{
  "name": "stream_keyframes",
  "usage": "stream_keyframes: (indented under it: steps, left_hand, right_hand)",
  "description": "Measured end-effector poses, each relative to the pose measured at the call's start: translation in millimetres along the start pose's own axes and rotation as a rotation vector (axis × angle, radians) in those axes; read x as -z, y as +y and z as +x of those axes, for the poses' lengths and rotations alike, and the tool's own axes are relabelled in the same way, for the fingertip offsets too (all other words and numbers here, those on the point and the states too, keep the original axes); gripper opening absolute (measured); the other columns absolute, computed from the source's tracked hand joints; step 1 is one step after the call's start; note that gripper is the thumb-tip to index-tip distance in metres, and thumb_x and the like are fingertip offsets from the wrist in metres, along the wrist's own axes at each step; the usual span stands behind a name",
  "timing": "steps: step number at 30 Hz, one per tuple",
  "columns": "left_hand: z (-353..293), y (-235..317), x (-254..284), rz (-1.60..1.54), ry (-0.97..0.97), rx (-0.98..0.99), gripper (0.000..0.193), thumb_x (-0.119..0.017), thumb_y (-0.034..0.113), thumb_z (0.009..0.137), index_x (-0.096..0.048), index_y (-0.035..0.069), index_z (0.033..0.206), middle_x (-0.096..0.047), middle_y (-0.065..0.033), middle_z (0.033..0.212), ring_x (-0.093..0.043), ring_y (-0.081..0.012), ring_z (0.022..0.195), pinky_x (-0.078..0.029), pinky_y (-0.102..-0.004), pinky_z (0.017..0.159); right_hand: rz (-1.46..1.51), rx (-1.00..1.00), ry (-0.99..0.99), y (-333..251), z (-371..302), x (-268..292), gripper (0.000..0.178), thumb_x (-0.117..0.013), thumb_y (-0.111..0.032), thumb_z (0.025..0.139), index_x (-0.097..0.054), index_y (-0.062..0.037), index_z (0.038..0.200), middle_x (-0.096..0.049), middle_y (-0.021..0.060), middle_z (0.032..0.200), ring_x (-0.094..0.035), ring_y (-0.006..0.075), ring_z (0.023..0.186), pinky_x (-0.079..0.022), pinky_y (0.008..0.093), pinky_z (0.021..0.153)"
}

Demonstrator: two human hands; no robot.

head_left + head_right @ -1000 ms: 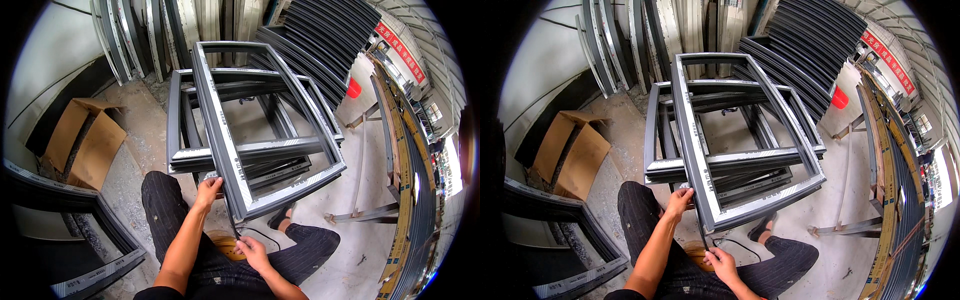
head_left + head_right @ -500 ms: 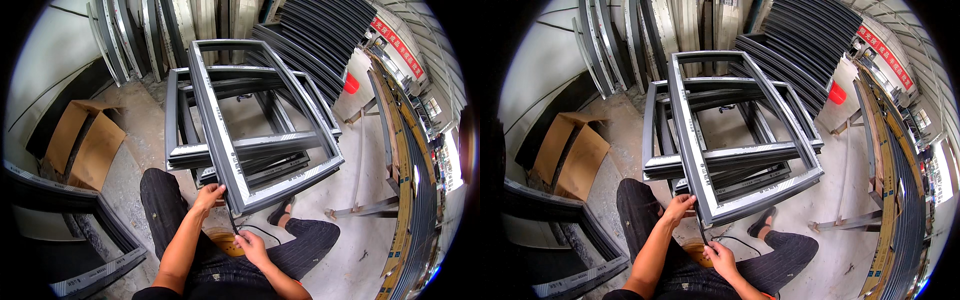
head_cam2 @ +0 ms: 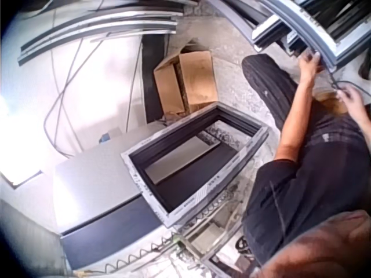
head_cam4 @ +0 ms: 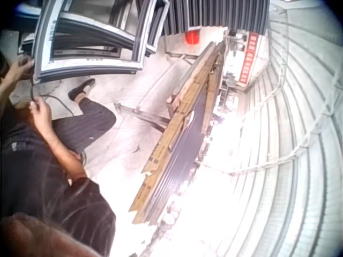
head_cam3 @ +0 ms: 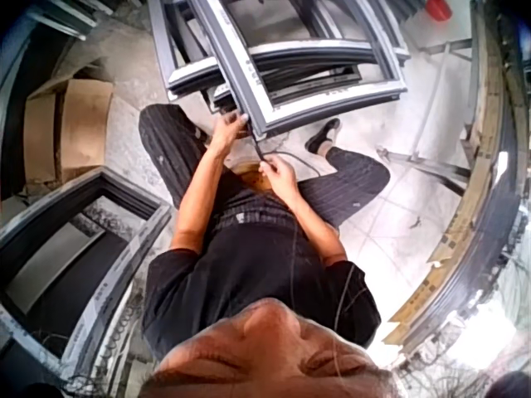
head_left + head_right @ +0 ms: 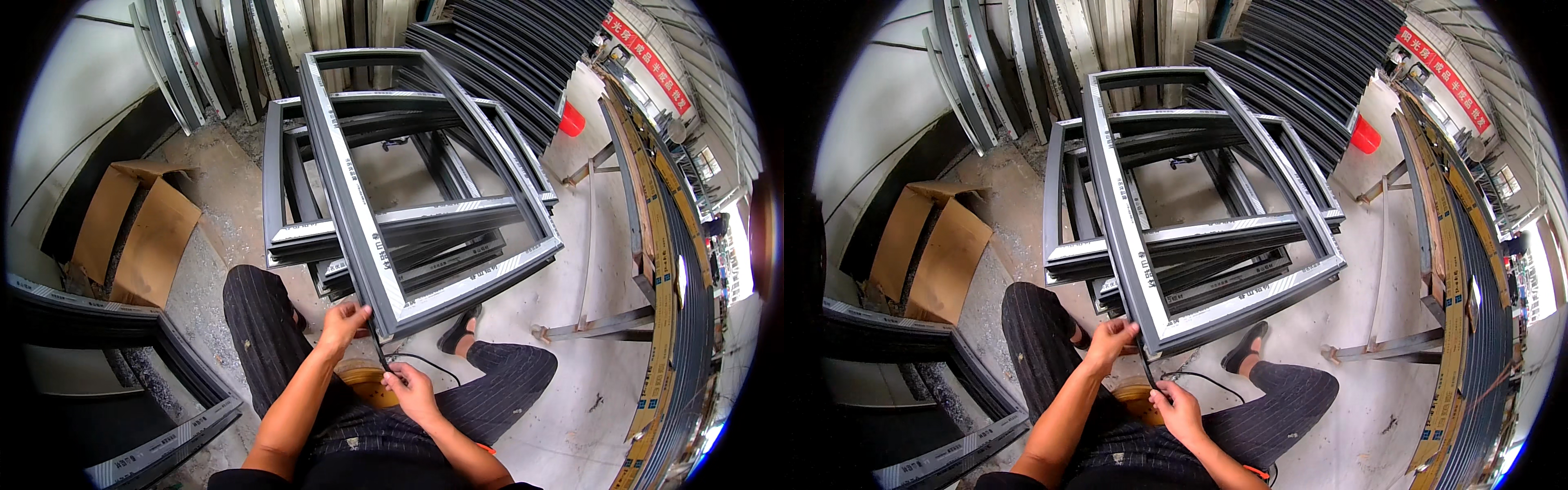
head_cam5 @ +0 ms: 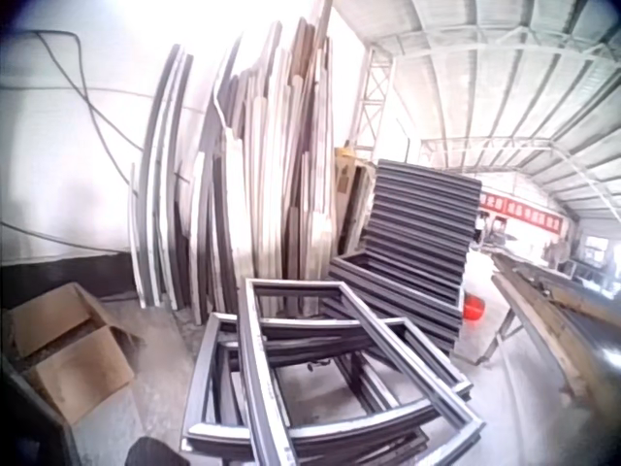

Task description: The person sits on the floor and assembles a stack of aluminum window frames. They use a tool to tighten or adjust the corners of the frames and occasionally reposition the stack to access different sides.

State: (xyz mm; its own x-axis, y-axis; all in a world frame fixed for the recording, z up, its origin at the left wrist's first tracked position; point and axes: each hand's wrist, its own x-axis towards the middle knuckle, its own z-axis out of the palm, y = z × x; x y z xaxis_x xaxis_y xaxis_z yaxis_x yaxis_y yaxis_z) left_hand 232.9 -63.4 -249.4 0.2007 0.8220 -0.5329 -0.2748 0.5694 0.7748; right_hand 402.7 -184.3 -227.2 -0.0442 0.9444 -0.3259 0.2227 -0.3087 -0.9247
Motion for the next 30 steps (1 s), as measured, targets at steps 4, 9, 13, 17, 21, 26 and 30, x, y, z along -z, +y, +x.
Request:
stream_keyframes:
  steps: [4, 9, 13, 17, 21, 26, 30]
  left_hand:
    - [-5, -22, 0, 0.064, 0.025, -0.068, 0.023, -0.063, 0.022, 0.092, -0.060, 0.003, 0.080, -0.059, 0.0000, 0.074, -0.058, -0.0113, 0.066, -0.054, -0.0284, 0.064]
    - [-19, -12, -10, 0.043, 0.019, -0.046, 0.023, -0.061, 0.019, 0.094, -0.060, 0.001, 0.080, -0.059, -0.0014, 0.073, -0.057, -0.0105, 0.065, -0.052, -0.0264, 0.059]
    - [-18, -32, -10, 0.072, 0.021, -0.096, 0.024, -0.060, 0.019, 0.094, -0.058, 0.000, 0.079, -0.059, -0.0013, 0.074, -0.056, -0.0104, 0.065, -0.052, -0.0277, 0.061]
    - [-32, -27, -14, -0.021, 0.009, -0.023, 0.021, -0.060, 0.019, 0.094, -0.056, 0.000, 0.089, -0.061, -0.0047, 0.081, -0.060, -0.0128, 0.073, -0.053, -0.0282, 0.069]
    - [-59, -43, -23, -0.210, -0.060, 0.088, 0.021, -0.059, 0.019, 0.095, -0.051, 0.000, 0.100, -0.062, -0.0090, 0.090, -0.064, -0.0187, 0.084, -0.053, -0.0305, 0.080]
    - [-77, -42, -30, -0.244, -0.026, 0.134, 0.018, -0.054, 0.019, 0.098, -0.052, 0.002, 0.098, -0.059, -0.0068, 0.088, -0.062, -0.0184, 0.081, -0.051, -0.0308, 0.079]
    - [-87, -33, -35, -0.261, -0.005, 0.179, 0.020, -0.050, 0.022, 0.099, -0.054, 0.002, 0.101, -0.061, -0.0057, 0.089, -0.061, -0.0145, 0.081, -0.049, -0.0262, 0.074]
  right_hand:
    - [-0.023, -0.020, 0.008, 3, 1, -2, 0.022, -0.060, -0.013, 0.091, -0.060, 0.0040, 0.106, -0.069, 0.0099, 0.081, -0.066, 0.0151, 0.072, -0.051, 0.0273, 0.067]
    - [-0.032, 0.001, 0.018, 1, -1, -3, 0.023, -0.061, -0.015, 0.091, -0.060, 0.0036, 0.106, -0.069, 0.0105, 0.081, -0.067, 0.0153, 0.073, -0.051, 0.0279, 0.067]
    - [-0.044, -0.022, 0.005, 2, 2, -3, 0.024, -0.061, -0.015, 0.091, -0.060, 0.0024, 0.106, -0.069, 0.0116, 0.082, -0.068, 0.0170, 0.076, -0.052, 0.0287, 0.069]
    - [-0.169, 0.035, 0.043, 0, -3, 1, 0.025, -0.062, -0.016, 0.089, -0.061, 0.0009, 0.107, -0.068, 0.0135, 0.089, -0.068, 0.0193, 0.084, -0.052, 0.0307, 0.073]
    - [-0.248, 0.117, 0.143, -29, -10, 34, 0.023, -0.064, -0.013, 0.087, -0.063, -0.0004, 0.106, -0.066, 0.0137, 0.094, -0.066, 0.0219, 0.086, -0.051, 0.0320, 0.077]
    - [-0.362, 0.089, 0.237, -33, -21, 92, 0.020, -0.066, -0.017, 0.086, -0.064, -0.0025, 0.100, -0.065, 0.0116, 0.089, -0.064, 0.0235, 0.077, -0.050, 0.0323, 0.070]
    - [-0.667, -0.122, -0.242, -55, -64, 112, 0.028, -0.067, -0.034, 0.084, -0.064, -0.0076, 0.091, -0.061, 0.0101, 0.083, -0.061, 0.0281, 0.074, -0.049, 0.0379, 0.066]
